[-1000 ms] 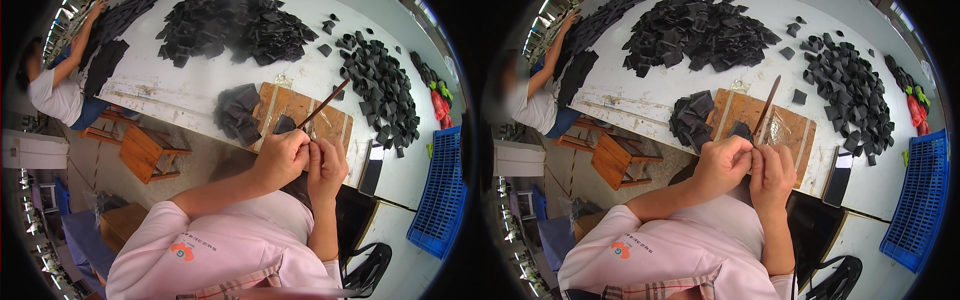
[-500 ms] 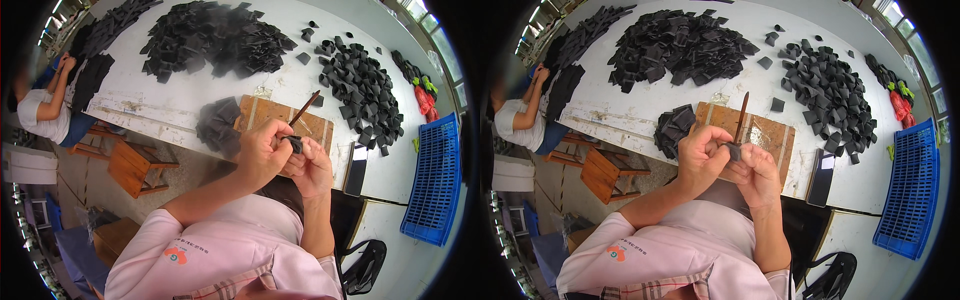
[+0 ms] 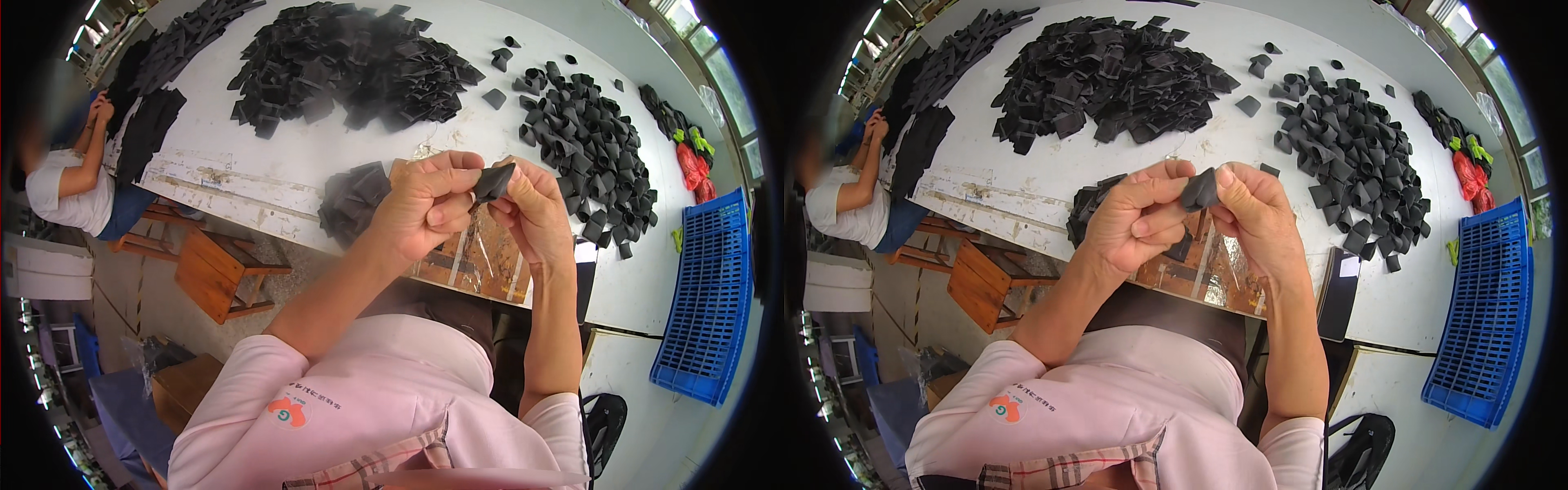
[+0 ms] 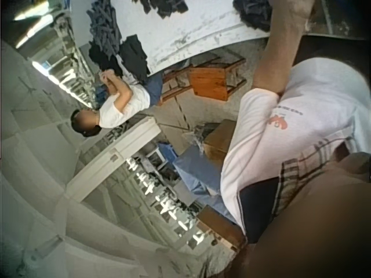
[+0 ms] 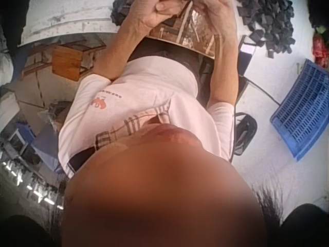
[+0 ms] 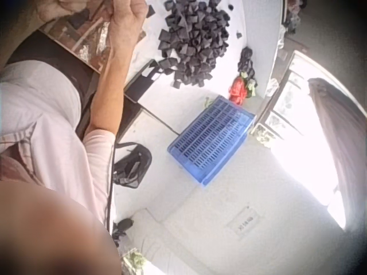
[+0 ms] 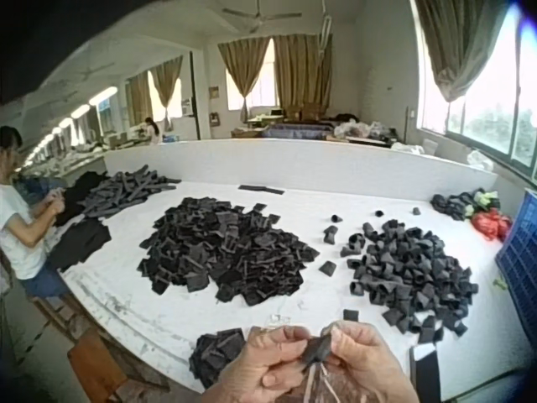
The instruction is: Inspecting and manipulating small black rubber components at a manufacturing workbench.
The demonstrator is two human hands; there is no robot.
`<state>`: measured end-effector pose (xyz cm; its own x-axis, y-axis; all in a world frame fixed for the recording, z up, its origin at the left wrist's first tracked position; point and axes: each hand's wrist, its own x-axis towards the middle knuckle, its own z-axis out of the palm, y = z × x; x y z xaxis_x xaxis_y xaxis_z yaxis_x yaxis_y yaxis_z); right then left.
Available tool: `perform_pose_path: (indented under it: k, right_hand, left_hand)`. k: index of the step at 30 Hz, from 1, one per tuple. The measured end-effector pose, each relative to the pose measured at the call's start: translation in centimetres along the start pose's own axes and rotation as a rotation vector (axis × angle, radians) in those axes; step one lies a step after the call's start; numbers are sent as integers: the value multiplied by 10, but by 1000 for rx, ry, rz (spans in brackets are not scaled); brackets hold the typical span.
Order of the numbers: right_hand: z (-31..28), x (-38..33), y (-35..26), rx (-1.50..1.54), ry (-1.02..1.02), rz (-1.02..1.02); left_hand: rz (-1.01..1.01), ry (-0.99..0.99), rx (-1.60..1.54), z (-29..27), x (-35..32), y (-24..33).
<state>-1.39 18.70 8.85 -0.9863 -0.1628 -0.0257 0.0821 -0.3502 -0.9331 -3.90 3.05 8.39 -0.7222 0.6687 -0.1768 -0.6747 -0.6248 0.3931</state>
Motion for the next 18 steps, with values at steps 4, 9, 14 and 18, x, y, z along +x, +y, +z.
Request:
perform_pose_path:
  k: [4, 9, 14, 18]
  right_hand:
    - [9, -9, -10, -503, 270, -236]
    - [26, -25, -9, -913, 411, -680]
    - [36, -21, -12, -917, 415, -639]
    - [37, -16, -17, -780, 398, -564]
  left_hand:
    - [606, 20, 756, 2, 5, -5]
    - [844, -185, 1317, 24, 3, 8]
    - [764, -94, 780, 18, 5, 5]
    - [577, -78, 301, 3, 7, 3]
